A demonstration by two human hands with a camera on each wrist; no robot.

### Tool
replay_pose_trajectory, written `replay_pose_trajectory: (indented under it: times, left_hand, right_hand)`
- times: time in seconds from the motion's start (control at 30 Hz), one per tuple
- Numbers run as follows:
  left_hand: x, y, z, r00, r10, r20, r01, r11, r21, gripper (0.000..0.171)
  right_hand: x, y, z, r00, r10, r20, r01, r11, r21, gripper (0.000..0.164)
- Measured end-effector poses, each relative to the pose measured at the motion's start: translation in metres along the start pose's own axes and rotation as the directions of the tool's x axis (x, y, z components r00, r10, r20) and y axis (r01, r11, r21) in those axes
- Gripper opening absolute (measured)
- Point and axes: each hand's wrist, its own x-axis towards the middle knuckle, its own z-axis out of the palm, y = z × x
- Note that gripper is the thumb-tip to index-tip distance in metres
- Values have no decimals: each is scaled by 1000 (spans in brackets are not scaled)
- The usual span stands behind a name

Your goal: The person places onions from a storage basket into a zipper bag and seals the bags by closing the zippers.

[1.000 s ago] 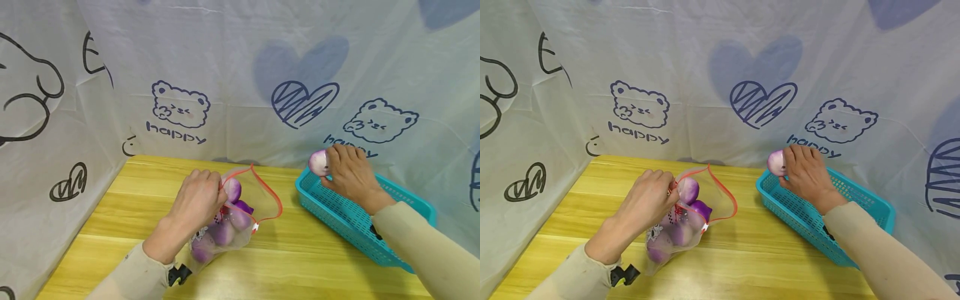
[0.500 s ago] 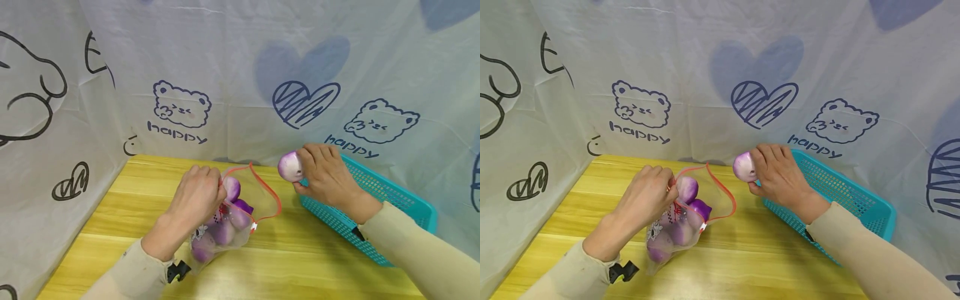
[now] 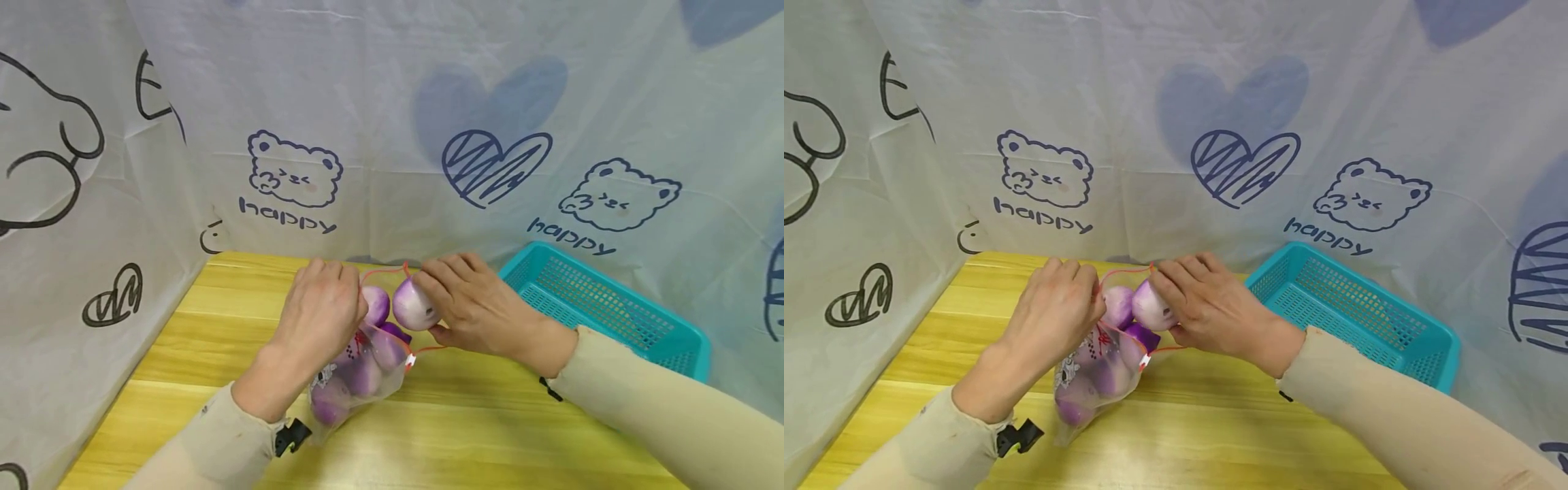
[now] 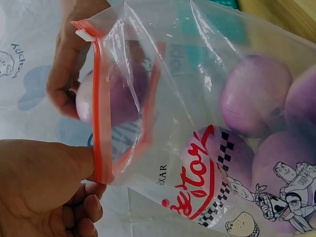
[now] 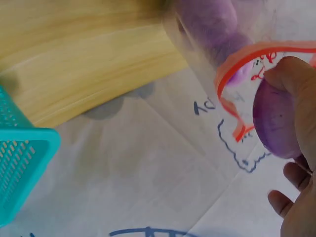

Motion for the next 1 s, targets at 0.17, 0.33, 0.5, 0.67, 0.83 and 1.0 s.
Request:
replay_pose_trajectory:
  times: [0.17,0.33,0.5,0.67,0.83,1.0]
  left_hand:
    - [1,1,-2,1000,2,1,-2,1000,23,24]
    - [3,0,-5,1000,-5,13,5,1000,10,24]
    - [3,-2,-10,999,-22,36,22,1000,7,23]
    - [1,-9,-16,998,-53,16,54,999,-4,19]
    - [0,-16,-22,995,-94,23,95,995,-38,15]
    - [-2,-21,-27,988,-138,64,142,989,-53,15]
  right_hand:
    - [11,-6,6,992,-113,47,114,993,-19,73]
    - [18,-8,8,971,-219,96,224,973,-51,76]
    - [23,-12,8,947,-289,142,302,950,-79,75]
    - [25,-17,6,949,-289,122,302,947,-106,60]
    - [14,-13,4,991,-114,64,119,990,-79,63]
    - [-4,-10,6,986,147,81,-149,989,15,57]
